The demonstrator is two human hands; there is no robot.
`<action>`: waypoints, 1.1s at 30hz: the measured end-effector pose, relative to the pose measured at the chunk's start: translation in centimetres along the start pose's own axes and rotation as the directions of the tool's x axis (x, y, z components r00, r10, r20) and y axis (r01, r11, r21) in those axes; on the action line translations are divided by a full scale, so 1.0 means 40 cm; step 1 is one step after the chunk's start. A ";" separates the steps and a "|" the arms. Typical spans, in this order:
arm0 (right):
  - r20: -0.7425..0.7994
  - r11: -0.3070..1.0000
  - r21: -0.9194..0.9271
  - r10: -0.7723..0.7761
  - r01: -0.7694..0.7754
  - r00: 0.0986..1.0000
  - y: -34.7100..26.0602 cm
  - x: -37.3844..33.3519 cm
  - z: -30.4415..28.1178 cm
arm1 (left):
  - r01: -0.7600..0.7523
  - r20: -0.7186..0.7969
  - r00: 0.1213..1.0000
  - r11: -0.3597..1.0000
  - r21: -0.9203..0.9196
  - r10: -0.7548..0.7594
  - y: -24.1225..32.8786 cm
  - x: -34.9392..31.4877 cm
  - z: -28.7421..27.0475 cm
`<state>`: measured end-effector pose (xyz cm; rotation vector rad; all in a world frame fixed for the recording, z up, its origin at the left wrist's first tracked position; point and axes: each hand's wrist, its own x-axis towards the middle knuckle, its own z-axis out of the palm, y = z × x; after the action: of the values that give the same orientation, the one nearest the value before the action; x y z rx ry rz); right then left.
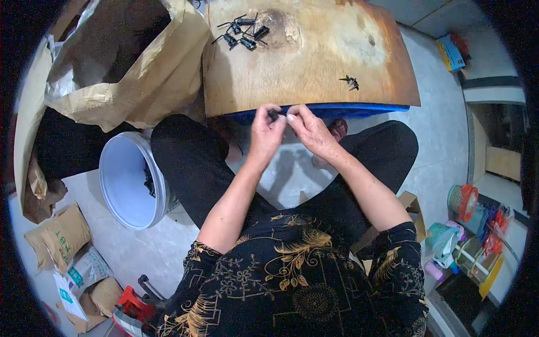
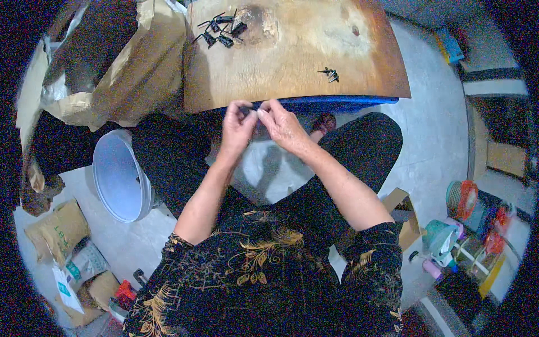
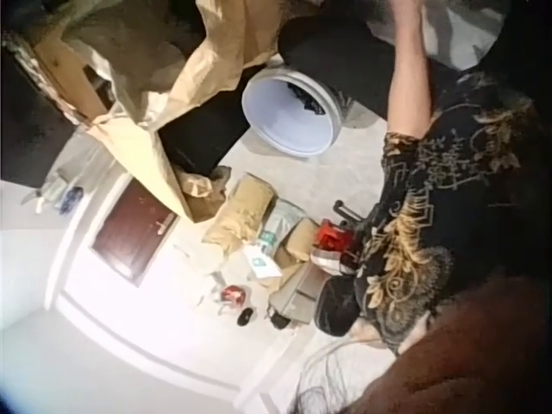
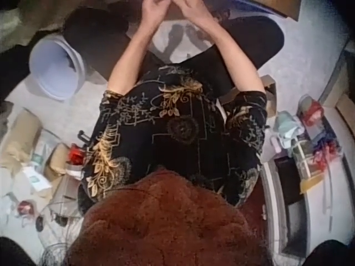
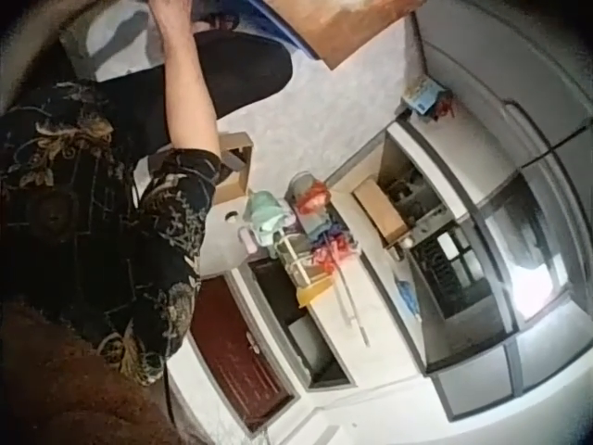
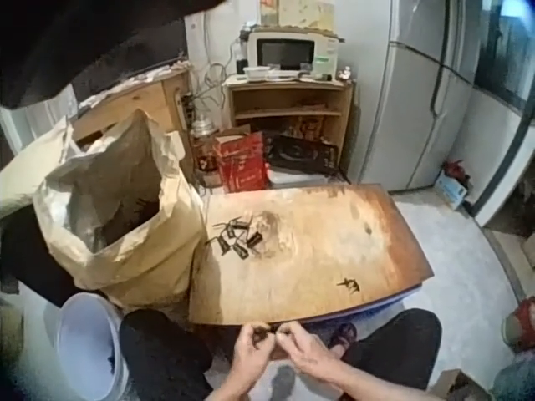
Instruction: The recorder is assembling small black plastic components and placing them into a bin.
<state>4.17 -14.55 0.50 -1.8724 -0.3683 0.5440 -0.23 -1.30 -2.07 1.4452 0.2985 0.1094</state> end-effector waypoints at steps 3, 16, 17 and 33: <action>0.033 0.988 0.123 0.085 -0.088 0.996 -0.007 -0.016 -0.011 | 0.296 0.158 0.955 0.830 -0.473 -0.251 0.082 -0.003 -0.020; 0.144 0.873 0.464 0.090 -0.148 0.985 -0.032 -0.042 -0.071 | 0.451 0.460 0.853 0.790 -0.414 -0.246 0.115 -0.040 -0.006; 0.178 0.854 0.491 0.094 -0.171 0.979 -0.036 -0.044 -0.074 | 0.451 0.461 0.853 0.792 -0.412 -0.246 0.113 -0.042 -0.005; 0.135 0.937 0.328 0.081 -0.122 0.988 0.010 -0.043 -0.062 | 0.236 0.411 0.886 0.972 -0.004 -0.214 0.106 -0.064 0.026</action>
<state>4.03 -17.52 1.22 -1.5385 -0.2399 0.7433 -1.95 -2.42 2.57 1.3321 0.1154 -0.3706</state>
